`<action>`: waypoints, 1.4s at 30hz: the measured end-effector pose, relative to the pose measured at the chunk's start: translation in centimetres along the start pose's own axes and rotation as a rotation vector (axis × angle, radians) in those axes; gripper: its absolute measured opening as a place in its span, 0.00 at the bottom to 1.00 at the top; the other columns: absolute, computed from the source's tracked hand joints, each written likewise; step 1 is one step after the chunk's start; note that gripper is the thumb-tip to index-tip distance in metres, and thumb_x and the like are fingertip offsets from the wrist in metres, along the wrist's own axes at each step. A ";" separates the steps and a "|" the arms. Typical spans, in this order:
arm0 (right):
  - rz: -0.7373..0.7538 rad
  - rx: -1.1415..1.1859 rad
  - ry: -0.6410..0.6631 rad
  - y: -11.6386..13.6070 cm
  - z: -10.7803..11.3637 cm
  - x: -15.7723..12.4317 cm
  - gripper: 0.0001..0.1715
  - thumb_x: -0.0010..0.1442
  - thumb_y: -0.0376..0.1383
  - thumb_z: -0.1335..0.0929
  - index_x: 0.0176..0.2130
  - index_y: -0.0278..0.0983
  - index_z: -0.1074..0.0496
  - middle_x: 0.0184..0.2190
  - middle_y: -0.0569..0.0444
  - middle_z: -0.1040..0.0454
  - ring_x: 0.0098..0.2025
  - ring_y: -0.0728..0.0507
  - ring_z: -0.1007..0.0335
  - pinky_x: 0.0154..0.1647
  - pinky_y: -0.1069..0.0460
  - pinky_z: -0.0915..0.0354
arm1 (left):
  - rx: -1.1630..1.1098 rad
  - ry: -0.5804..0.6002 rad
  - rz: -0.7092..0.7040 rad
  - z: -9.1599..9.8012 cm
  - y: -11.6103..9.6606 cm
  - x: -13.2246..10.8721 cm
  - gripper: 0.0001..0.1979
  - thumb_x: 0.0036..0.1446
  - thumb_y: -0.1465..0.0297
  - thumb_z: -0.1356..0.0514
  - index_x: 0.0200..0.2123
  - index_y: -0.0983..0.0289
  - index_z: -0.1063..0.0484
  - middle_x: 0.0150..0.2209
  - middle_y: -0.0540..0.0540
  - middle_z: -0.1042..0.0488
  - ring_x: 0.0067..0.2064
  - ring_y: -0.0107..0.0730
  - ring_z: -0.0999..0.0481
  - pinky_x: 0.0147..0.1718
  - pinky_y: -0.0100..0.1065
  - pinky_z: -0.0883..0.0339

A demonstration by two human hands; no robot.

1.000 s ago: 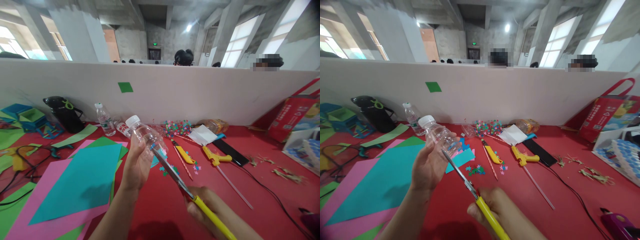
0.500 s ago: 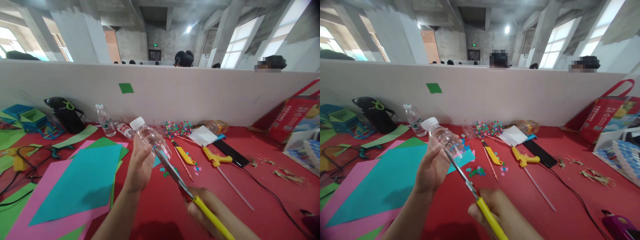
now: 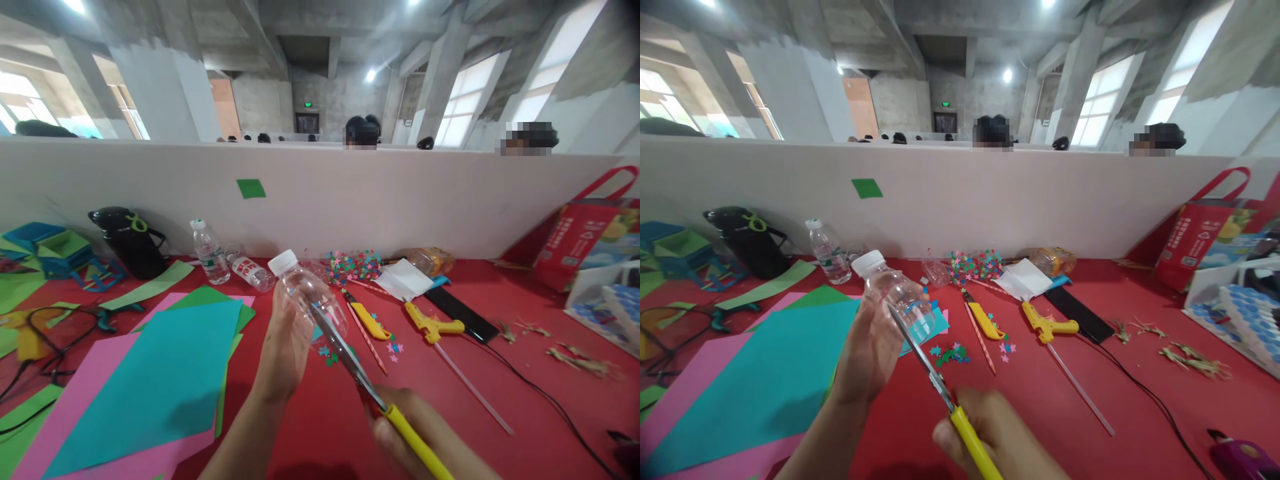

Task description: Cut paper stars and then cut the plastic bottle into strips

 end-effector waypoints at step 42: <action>0.075 -0.048 -0.131 -0.2 0.5 0.0 0.35 0.61 0.66 0.44 0.27 0.39 0.45 0.22 0.62 0.51 0.25 0.50 0.53 0.24 0.54 0.53 | 0.111 0.002 0.002 0.7 1.7 -1.0 0.24 0.55 0.56 0.37 0.54 0.51 0.34 0.51 0.56 0.25 0.60 0.48 0.32 0.56 0.48 0.37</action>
Point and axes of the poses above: each hand's wrist, its own x-axis towards the middle knuckle, its own z-axis out of the back of the hand, y = z × x, the point moved 6 cm from there along x, towards the middle knuckle
